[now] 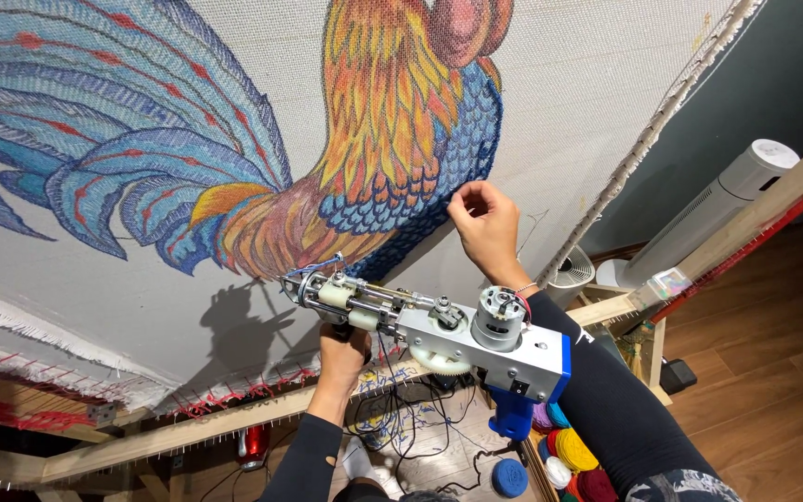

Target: Using a tufting gun to create a rug with a rooster design.

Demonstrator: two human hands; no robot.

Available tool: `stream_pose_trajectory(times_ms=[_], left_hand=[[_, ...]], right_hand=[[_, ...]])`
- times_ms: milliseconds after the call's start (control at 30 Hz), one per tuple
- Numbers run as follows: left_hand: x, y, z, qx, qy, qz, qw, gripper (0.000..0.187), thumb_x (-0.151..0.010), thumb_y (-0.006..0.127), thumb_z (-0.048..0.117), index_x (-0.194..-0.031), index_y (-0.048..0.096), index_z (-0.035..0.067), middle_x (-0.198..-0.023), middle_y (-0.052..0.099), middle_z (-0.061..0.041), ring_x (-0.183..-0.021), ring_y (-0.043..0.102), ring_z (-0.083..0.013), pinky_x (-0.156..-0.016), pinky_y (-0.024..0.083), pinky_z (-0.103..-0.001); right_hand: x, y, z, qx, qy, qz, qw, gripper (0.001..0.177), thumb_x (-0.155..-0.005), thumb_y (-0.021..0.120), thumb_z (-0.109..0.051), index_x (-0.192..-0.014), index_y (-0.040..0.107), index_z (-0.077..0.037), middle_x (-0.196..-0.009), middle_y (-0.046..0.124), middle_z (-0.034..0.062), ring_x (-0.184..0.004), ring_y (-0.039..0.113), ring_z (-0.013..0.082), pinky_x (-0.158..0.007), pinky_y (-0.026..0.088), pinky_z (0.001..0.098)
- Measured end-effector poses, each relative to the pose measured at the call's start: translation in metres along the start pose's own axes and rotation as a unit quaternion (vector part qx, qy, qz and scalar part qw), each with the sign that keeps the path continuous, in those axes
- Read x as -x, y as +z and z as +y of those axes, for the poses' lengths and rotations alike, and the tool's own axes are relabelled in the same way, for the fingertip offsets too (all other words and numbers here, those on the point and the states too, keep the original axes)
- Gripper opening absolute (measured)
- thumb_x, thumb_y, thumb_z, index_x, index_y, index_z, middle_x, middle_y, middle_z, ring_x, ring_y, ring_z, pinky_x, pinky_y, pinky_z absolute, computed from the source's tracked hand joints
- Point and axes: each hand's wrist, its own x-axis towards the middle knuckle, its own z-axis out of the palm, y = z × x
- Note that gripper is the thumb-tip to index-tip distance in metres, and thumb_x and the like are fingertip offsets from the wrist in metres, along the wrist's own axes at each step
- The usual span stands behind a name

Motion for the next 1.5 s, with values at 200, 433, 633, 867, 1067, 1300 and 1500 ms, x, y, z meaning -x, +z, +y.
stream_pose_trajectory(times_ms=[200, 433, 633, 867, 1067, 1300, 1500], left_hand=[[0.001, 0.001, 0.002, 0.035, -0.01, 0.002, 0.999, 0.014, -0.095, 0.064, 0.005, -0.081, 0.064, 0.006, -0.06, 0.054, 0.003, -0.049, 0.046, -0.0066, -0.044, 0.033, -0.025], [0.0, -0.006, -0.012, -0.007, 0.001, -0.003, 1.0, 0.02, -0.097, 0.066, 0.007, -0.078, 0.063, 0.003, -0.059, 0.056, 0.001, -0.049, 0.049, -0.0082, -0.044, 0.036, -0.027], [0.005, -0.007, -0.006, 0.041, -0.014, 0.002, 0.999, 0.016, -0.096, 0.067, 0.009, -0.08, 0.064, 0.006, -0.057, 0.053, 0.003, -0.047, 0.045, -0.0069, -0.043, 0.032, -0.027], [0.009, -0.01, -0.002, 0.041, -0.015, -0.005, 0.999, 0.018, -0.096, 0.068, 0.011, -0.079, 0.064, 0.006, -0.058, 0.053, 0.003, -0.047, 0.045, -0.007, -0.043, 0.032, -0.026], [0.008, -0.013, -0.007, 0.035, -0.018, 0.002, 0.999, 0.018, -0.095, 0.068, 0.012, -0.079, 0.064, 0.006, -0.058, 0.054, 0.003, -0.049, 0.047, -0.0075, -0.044, 0.034, -0.027], [0.01, -0.017, 0.0, 0.025, -0.006, -0.006, 1.0, 0.021, -0.098, 0.067, 0.012, -0.078, 0.064, 0.004, -0.057, 0.054, 0.001, -0.047, 0.046, -0.0085, -0.042, 0.032, -0.027], [0.009, -0.016, -0.01, 0.023, -0.007, 0.0, 1.0, 0.016, -0.095, 0.067, 0.01, -0.08, 0.064, 0.004, -0.056, 0.056, 0.0, -0.047, 0.05, -0.0098, -0.042, 0.037, -0.028]], right_hand=[[0.01, -0.013, 0.035, -0.231, -0.011, 0.006, 0.973, 0.01, -0.093, 0.069, -0.001, -0.091, 0.059, -0.003, -0.093, 0.07, -0.0006, -0.089, 0.069, 0.007, -0.081, 0.057, 0.0223], [0.01, -0.007, 0.002, -0.156, 0.017, -0.032, 0.987, 0.013, -0.091, 0.074, -0.004, -0.103, 0.068, -0.002, -0.087, 0.066, -0.0024, -0.077, 0.062, 0.0039, -0.069, 0.05, 0.02], [0.005, 0.002, -0.005, -0.037, -0.013, 0.006, 0.999, 0.012, -0.092, 0.077, -0.011, -0.093, 0.071, 0.0, -0.076, 0.068, -0.0034, -0.067, 0.062, 0.002, -0.062, 0.05, 0.0189], [0.024, -0.006, 0.026, -0.074, 0.005, 0.011, 0.997, 0.011, -0.093, 0.074, -0.005, -0.092, 0.065, 0.0, -0.08, 0.064, -0.0009, -0.071, 0.057, 0.0033, -0.064, 0.047, 0.0198], [0.019, 0.005, 0.009, -0.058, -0.016, 0.003, 0.998, 0.015, -0.087, 0.077, -0.006, -0.096, 0.067, 0.0, -0.082, 0.068, -0.0009, -0.072, 0.062, 0.0044, -0.067, 0.051, 0.0209], [0.032, -0.002, 0.021, -0.01, -0.014, -0.079, 0.997, 0.01, -0.091, 0.075, -0.008, -0.091, 0.07, 0.0, -0.077, 0.068, 0.001, -0.07, 0.062, 0.0061, -0.066, 0.051, 0.0221], [0.043, -0.036, 0.021, -0.047, 0.017, -0.379, 0.924, 0.022, -0.085, 0.076, -0.01, -0.105, 0.074, -0.001, -0.092, 0.075, 0.0027, -0.084, 0.07, 0.009, -0.077, 0.057, 0.0249]])
